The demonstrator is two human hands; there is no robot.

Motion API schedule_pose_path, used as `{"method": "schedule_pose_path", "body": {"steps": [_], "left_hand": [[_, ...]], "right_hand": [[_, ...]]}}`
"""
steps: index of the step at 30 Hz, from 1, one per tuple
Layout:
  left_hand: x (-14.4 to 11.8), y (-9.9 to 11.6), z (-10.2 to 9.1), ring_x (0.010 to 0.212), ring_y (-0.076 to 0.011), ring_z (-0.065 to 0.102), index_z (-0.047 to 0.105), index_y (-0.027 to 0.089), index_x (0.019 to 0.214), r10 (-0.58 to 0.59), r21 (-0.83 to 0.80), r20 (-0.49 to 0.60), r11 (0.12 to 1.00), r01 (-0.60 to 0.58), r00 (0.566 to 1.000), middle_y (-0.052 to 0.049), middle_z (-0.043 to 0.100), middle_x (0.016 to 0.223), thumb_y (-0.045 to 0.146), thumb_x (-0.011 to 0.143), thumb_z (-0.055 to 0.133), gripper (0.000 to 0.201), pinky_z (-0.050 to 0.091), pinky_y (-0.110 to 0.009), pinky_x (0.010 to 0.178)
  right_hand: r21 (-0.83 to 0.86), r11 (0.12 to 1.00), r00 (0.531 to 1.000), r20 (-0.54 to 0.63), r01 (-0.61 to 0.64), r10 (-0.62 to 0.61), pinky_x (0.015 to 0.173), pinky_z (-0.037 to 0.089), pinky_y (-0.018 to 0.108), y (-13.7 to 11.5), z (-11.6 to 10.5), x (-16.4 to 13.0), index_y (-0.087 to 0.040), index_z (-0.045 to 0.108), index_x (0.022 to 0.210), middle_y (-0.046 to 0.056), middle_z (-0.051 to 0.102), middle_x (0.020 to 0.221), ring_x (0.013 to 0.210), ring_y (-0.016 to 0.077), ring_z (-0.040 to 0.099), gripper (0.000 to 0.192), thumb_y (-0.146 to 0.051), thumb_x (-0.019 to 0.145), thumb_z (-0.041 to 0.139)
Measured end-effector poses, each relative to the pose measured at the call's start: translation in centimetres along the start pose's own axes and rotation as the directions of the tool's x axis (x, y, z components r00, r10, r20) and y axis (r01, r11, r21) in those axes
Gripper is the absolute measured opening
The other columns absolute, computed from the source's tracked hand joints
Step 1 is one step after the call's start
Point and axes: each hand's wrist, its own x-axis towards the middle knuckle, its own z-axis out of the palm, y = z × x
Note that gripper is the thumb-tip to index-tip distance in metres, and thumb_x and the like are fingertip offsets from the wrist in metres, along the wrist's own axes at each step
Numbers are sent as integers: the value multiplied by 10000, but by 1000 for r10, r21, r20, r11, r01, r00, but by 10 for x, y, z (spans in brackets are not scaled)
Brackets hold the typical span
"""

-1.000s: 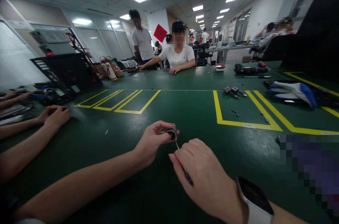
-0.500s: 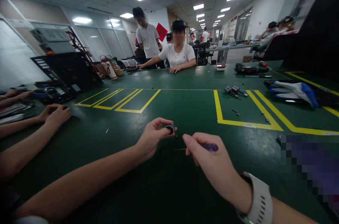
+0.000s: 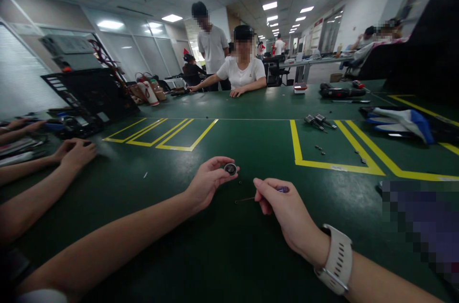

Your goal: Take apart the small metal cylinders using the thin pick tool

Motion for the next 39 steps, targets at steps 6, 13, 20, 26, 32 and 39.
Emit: {"method": "schedule_pose_path", "body": {"steps": [6,13,20,26,32,39], "left_hand": [[-2,1,1,890,-184,623,586,116,864,13,11,1,1000,-13,1000,-53,594,907,-62,645,561,283,526,-366,850],[-4,2,1,896,-186,629,617,108,933,-14,45,29,999,13,999,-80,623,953,-33,666,574,305,520,-351,865],[-8,1,2,867,-179,639,633,105,940,2,47,51,999,-5,999,-75,648,915,-11,645,606,318,516,-340,852],[-14,1,5,839,-173,646,639,110,943,-3,72,77,997,-3,997,-73,676,875,4,634,619,327,513,-338,835],[-22,4,8,826,-163,649,644,116,954,-5,136,136,991,-14,991,-71,690,868,24,649,619,320,511,-333,831],[-24,2,8,791,-172,662,644,111,911,55,191,154,978,-84,987,-78,698,826,82,705,631,209,523,-358,806]], "right_hand": [[-296,953,997,54,64,-50,502,330,257,-8,0,-2,-184,562,567,-35,461,477,486,114,439,398,-470,831,480],[-721,538,895,284,436,-344,514,329,294,-16,5,-17,-195,493,508,1,490,499,504,137,449,419,-351,884,397],[-619,267,625,481,739,-615,717,380,348,3,5,-24,-170,522,664,3,528,624,609,131,450,261,-148,898,410],[-608,197,548,469,769,-693,783,359,380,2,1,-24,-166,547,714,0,533,641,623,132,456,194,-109,874,454],[-629,185,553,459,755,-695,740,362,357,1,3,-22,-168,563,737,3,552,654,634,140,479,190,-130,885,451],[-662,132,547,471,738,-692,743,366,359,-1,4,-23,-174,578,718,0,562,640,613,137,487,221,-147,889,441]]}}
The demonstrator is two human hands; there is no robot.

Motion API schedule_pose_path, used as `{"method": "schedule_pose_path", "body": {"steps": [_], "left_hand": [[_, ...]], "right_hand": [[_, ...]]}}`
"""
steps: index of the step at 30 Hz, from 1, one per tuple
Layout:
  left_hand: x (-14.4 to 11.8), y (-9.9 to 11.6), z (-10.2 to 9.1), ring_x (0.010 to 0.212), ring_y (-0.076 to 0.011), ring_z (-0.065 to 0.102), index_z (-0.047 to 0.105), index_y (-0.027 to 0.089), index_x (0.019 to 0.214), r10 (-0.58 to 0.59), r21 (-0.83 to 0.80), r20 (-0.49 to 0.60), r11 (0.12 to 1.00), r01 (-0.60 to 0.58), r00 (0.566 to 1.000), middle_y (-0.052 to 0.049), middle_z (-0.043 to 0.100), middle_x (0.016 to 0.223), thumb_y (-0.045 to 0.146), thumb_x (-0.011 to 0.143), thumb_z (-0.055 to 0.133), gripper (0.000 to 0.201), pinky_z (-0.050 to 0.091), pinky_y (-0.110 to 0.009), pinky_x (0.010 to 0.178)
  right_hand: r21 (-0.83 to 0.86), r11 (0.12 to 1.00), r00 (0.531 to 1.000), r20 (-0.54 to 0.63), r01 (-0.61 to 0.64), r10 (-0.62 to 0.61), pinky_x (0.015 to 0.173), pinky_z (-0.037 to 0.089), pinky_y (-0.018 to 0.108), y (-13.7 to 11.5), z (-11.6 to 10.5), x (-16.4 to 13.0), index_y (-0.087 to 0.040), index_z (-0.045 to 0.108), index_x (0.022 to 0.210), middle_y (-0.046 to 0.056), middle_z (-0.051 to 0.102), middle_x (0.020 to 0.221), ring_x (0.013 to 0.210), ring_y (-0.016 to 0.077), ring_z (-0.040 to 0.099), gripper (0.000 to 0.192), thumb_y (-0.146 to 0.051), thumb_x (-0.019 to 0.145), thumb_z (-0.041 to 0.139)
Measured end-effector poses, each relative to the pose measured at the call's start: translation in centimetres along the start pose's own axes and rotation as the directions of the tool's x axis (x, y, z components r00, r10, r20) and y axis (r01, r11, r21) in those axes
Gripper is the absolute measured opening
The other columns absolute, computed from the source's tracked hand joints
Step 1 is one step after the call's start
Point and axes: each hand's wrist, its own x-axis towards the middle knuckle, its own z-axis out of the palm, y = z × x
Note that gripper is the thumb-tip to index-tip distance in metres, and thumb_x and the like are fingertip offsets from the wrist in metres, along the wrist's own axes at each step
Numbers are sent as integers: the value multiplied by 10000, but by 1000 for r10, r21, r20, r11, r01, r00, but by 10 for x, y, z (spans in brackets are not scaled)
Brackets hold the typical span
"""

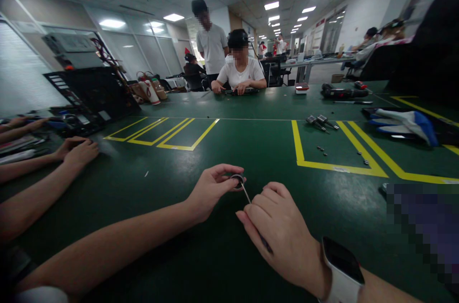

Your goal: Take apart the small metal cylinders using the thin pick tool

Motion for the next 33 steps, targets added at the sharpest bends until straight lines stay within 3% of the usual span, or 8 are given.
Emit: {"method": "schedule_pose_path", "body": {"steps": [12,33], "left_hand": [[2,0,1,733,-157,670,670,100,887,-6,42,-43,999,8,999,-70,707,777,44,701,615,202,549,-325,750],[1,-2,2,751,-158,659,700,113,883,-6,5,20,1000,6,1000,-66,703,773,100,707,625,192,558,-316,729]], "right_hand": [[-49,997,999,-2,53,-53,774,362,393,-5,3,-2,-155,578,716,8,566,635,613,136,478,202,-110,872,459],[-53,997,999,-5,47,-47,777,402,397,-5,3,-2,-166,581,724,8,576,638,609,137,500,200,-123,873,456]]}}
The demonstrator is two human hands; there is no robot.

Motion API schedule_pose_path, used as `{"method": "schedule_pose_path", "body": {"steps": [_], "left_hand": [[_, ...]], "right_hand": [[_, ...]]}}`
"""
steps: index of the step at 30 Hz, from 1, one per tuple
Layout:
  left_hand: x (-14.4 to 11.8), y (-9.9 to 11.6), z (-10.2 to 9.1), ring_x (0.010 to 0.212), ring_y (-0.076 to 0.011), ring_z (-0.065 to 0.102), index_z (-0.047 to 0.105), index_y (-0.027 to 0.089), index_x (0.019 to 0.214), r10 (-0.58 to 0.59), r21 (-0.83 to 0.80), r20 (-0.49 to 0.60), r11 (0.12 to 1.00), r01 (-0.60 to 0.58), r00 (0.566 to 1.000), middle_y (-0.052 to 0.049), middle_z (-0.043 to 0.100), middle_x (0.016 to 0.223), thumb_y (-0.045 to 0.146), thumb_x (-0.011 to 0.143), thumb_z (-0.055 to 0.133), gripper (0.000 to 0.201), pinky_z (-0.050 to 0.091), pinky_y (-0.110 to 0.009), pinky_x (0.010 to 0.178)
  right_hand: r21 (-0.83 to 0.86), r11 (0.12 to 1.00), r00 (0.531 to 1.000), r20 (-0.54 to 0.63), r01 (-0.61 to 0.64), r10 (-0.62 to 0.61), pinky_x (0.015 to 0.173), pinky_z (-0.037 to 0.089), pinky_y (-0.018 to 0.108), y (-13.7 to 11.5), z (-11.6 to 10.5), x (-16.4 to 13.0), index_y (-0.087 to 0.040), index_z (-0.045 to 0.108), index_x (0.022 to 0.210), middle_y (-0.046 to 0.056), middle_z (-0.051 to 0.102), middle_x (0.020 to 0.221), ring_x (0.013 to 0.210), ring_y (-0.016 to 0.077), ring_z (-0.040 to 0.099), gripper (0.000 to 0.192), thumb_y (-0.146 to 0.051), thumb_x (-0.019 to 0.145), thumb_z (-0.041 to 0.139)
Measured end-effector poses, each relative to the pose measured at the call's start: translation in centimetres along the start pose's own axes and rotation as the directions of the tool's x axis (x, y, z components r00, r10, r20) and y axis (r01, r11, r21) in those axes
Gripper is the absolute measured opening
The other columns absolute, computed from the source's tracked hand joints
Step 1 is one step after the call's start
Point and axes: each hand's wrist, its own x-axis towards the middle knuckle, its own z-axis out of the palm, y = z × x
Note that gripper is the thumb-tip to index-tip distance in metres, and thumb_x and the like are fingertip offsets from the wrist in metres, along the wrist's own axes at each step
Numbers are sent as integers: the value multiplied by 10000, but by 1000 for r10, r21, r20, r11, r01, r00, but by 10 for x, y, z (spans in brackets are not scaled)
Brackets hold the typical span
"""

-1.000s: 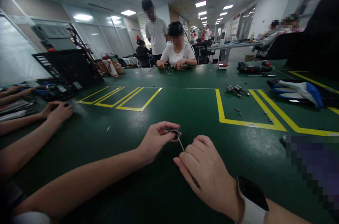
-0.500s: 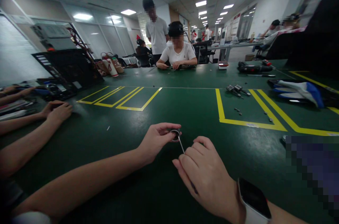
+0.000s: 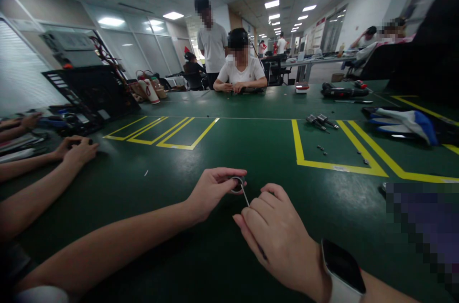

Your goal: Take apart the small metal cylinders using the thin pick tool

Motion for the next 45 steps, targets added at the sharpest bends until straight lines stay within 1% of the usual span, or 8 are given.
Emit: {"method": "schedule_pose_path", "body": {"steps": [4,7,12,17,25,32,37,45], "left_hand": [[4,-1,-1,724,-156,657,696,107,863,-15,10,-17,1000,15,1000,-63,699,751,84,704,619,179,558,-321,723],[10,-2,-6,717,-151,656,681,112,880,2,26,-83,1000,0,997,-59,695,760,79,716,607,182,550,-324,742],[22,-5,-18,857,-171,637,659,142,978,24,18,-231,1000,-21,973,-61,687,879,43,634,672,359,486,-355,879],[25,-8,-22,932,-172,610,633,169,1023,44,9,-215,999,-43,976,-64,654,1032,42,629,683,418,449,-358,920],[24,-9,-20,897,-169,611,578,148,949,69,62,-183,996,-58,981,-68,636,989,54,641,674,336,482,-342,859],[22,-7,-19,872,-166,616,591,145,945,35,67,-169,997,-24,985,-68,647,971,28,650,648,322,491,-336,837],[20,-5,-18,860,-157,611,613,140,978,19,55,-120,998,-12,993,-68,654,979,43,682,622,312,498,-309,797],[18,-7,-16,783,-136,612,647,131,995,43,13,-71,999,-42,997,-57,679,917,78,676,643,323,496,-301,766]], "right_hand": [[134,991,999,-24,-31,34,817,396,411,0,-4,-1,-167,580,739,1,571,640,607,130,506,182,-111,863,460],[323,914,961,-40,-247,274,800,418,389,5,-6,1,-186,570,688,-10,559,601,587,131,527,247,-214,894,437],[547,454,654,245,-703,716,579,432,303,25,1,5,-188,604,692,12,585,619,617,165,555,375,-489,863,458],[595,297,569,341,-747,748,612,437,317,32,4,10,-174,625,707,21,584,641,642,174,549,399,-533,820,493],[534,365,592,350,-763,725,627,422,313,28,7,12,-177,625,724,13,595,666,661,169,554,401,-523,843,459],[369,543,653,345,-754,674,561,401,289,29,-4,20,-186,605,638,5,582,592,595,162,552,380,-453,854,443],[207,613,637,410,-762,653,452,333,268,27,-17,23,-198,562,530,-19,498,453,449,139,486,401,-427,833,434],[348,779,852,166,-521,496,552,400,271,16,-8,7,-195,557,604,-4,562,571,568,140,541,377,-368,898,396]]}}
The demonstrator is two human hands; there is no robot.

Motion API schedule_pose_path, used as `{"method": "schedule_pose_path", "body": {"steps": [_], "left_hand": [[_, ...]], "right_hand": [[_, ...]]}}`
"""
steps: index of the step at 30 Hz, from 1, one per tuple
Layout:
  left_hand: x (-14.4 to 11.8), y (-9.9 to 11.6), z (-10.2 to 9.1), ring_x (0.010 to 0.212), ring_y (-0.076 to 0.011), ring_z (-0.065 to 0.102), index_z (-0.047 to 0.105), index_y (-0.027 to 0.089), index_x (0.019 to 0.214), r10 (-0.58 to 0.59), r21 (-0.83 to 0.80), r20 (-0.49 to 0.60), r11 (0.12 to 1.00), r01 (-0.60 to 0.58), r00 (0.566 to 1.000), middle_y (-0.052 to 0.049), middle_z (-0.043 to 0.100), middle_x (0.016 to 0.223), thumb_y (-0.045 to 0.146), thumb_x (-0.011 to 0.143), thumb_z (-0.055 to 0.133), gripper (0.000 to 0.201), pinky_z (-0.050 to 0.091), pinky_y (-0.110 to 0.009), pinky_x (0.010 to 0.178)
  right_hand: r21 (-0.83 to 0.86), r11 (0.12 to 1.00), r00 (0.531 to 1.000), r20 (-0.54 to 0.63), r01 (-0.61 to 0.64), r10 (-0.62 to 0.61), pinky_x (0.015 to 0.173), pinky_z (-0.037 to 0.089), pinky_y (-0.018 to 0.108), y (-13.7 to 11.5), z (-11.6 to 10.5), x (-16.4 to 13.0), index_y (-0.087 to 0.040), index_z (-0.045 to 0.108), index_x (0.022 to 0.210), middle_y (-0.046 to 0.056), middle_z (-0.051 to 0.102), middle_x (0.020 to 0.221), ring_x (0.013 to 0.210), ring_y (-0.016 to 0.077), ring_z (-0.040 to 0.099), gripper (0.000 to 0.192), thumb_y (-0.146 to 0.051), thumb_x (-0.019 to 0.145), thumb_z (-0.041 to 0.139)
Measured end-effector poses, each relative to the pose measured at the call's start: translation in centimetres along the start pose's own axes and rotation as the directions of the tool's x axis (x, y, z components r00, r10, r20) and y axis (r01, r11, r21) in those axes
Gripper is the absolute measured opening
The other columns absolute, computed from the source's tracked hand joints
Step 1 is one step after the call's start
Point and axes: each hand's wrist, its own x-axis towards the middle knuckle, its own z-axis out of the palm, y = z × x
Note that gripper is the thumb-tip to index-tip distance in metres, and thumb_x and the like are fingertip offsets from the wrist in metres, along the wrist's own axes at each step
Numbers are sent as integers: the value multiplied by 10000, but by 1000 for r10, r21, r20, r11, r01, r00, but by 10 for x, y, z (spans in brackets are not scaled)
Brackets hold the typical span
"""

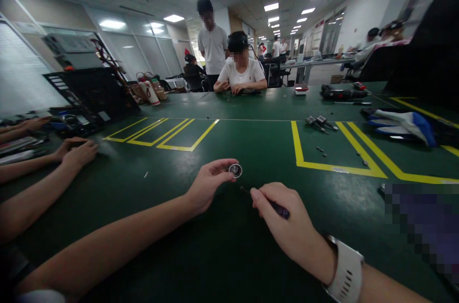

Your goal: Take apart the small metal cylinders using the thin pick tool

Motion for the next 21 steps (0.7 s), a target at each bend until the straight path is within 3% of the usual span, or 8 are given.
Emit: {"method": "schedule_pose_path", "body": {"steps": [3,8,21], "left_hand": [[-1,0,0,768,-129,614,650,127,1004,0,-2,30,1000,0,1000,-56,684,908,94,699,631,308,499,-296,761],[-7,3,4,809,-132,623,659,131,999,-10,-20,63,1000,11,998,-48,693,913,41,670,619,343,507,-281,770],[-16,10,10,813,-142,649,669,118,992,27,39,76,999,-30,997,-55,708,899,71,693,598,311,528,-278,767]], "right_hand": [[18,992,991,-51,128,-127,565,411,266,-2,0,-4,-194,571,685,5,575,645,607,136,533,327,-335,919,390],[-60,971,972,-15,231,-233,577,409,277,-3,3,-2,-191,559,728,8,560,674,620,137,507,254,-264,921,411],[-128,948,957,55,291,-286,657,412,308,-2,6,-5,-190,553,777,17,568,741,696,146,517,192,-201,915,419]]}}
